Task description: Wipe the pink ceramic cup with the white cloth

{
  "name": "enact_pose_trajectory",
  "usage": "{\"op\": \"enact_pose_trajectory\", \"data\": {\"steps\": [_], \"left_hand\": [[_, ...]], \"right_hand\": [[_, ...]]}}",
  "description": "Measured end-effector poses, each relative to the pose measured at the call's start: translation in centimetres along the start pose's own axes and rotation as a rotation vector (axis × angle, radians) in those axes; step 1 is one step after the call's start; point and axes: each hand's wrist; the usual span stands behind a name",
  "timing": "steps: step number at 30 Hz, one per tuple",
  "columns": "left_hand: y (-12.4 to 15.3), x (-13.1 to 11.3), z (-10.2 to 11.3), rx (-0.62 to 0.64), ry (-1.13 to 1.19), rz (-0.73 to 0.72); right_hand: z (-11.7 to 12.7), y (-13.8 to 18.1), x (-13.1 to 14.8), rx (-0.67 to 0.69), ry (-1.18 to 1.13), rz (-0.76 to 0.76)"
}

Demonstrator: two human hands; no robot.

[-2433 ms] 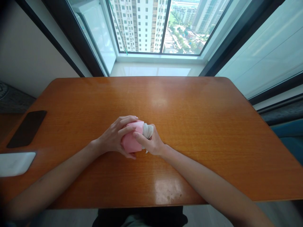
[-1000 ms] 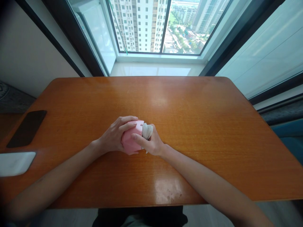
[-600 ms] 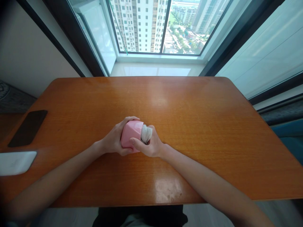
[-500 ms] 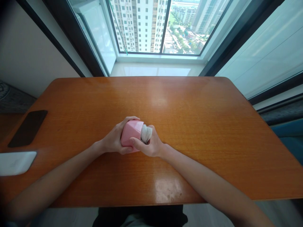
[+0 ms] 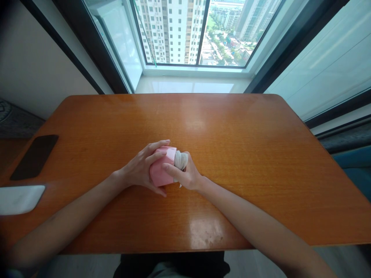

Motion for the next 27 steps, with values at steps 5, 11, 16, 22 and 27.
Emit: {"op": "enact_pose_trajectory", "data": {"steps": [5, 11, 16, 22, 27], "left_hand": [[-0.07, -0.32, -0.56, -0.002, -0.034, 0.042], [-0.40, -0.61, -0.60, -0.002, 0.070, 0.068], [-0.25, -0.66, -0.72, -0.005, 0.084, 0.089], [0.03, -0.57, -1.02, 0.002, 0.121, 0.103], [-0.07, -0.61, -0.99, 0.009, 0.134, 0.121]], "right_hand": [[-0.04, -0.15, 0.21, -0.019, -0.021, 0.013], [0.03, -0.05, -0.24, -0.038, 0.010, 0.015], [-0.10, -0.08, -0.31, -0.037, 0.029, 0.019], [-0.10, -0.05, -0.29, -0.048, 0.018, 0.006], [-0.22, -0.03, -0.06, -0.054, 0.024, -0.022]]}}
Point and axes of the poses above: each hand's wrist, its own y-axis away from the middle knuckle, its own z-axis out of the back of the hand, x = y × z, and after that the axes turned 7 degrees about x, right-handed
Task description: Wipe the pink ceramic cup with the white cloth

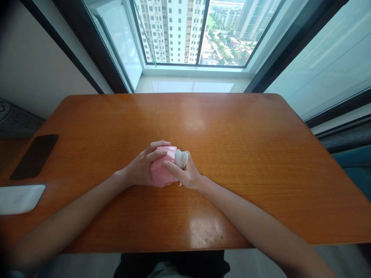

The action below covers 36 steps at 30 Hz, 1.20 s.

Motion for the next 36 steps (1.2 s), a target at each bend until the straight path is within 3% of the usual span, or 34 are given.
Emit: {"op": "enact_pose_trajectory", "data": {"steps": [36], "left_hand": [[-0.11, 0.00, 0.12, -0.006, -0.038, -0.017]], "right_hand": [[-0.02, -0.02, -0.40, -0.006, 0.012, 0.002]]}}
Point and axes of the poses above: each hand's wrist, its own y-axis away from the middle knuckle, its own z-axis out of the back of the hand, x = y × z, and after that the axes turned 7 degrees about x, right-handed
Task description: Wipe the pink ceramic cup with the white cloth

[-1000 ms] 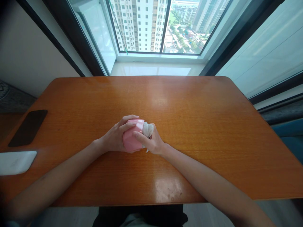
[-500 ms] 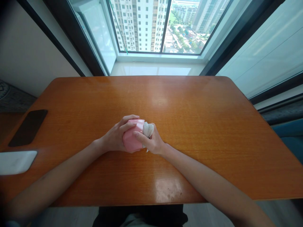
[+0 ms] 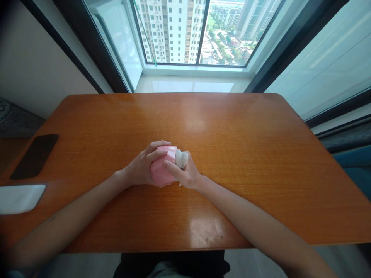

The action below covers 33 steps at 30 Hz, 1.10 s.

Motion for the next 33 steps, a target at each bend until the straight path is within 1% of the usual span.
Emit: {"op": "enact_pose_trajectory", "data": {"steps": [4, 10, 15, 23, 27, 30, 33], "left_hand": [[-0.1, -0.2, 0.1, -0.017, -0.014, -0.016], [-0.2, -0.7, 0.3, 0.033, 0.025, 0.091], [-0.4, -0.9, 0.1, -0.020, 0.050, 0.049], [-0.4, -0.9, -0.2, -0.050, 0.145, 0.023], [-0.5, -0.9, -0.1, -0.046, 0.216, 0.026], [-0.6, -1.1, 0.1, -0.033, 0.274, 0.054], [-0.6, -1.2, 0.1, -0.010, 0.341, 0.117]], "right_hand": [[0.1, 0.0, -0.5, -0.012, -0.011, 0.034], [0.1, 0.1, -0.8, -0.010, 0.008, 0.032], [-0.1, 0.1, -0.3, 0.010, 0.040, 0.044], [0.1, 0.5, -0.5, 0.093, 0.141, 0.138], [0.0, 0.5, -0.6, 0.075, 0.159, 0.202], [-0.2, 0.4, -0.2, 0.082, 0.171, 0.223], [-0.2, 0.1, 0.2, 0.094, 0.182, 0.247]]}}
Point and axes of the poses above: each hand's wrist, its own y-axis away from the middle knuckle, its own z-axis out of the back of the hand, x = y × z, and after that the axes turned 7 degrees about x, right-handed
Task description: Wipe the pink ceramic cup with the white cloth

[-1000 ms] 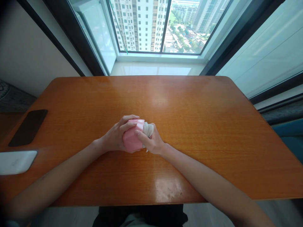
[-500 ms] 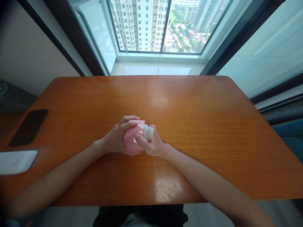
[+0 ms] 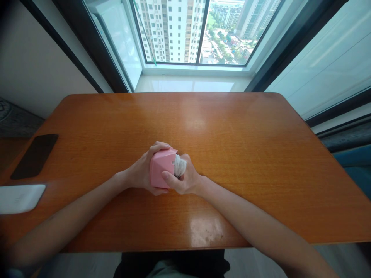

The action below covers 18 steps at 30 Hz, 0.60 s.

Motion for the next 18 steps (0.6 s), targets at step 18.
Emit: {"op": "enact_pose_trajectory", "data": {"steps": [18], "left_hand": [[0.28, 0.11, 0.20, 0.142, 0.278, 0.151]], "right_hand": [[-0.78, -0.58, -0.51, -0.087, 0.353, 0.409]]}}
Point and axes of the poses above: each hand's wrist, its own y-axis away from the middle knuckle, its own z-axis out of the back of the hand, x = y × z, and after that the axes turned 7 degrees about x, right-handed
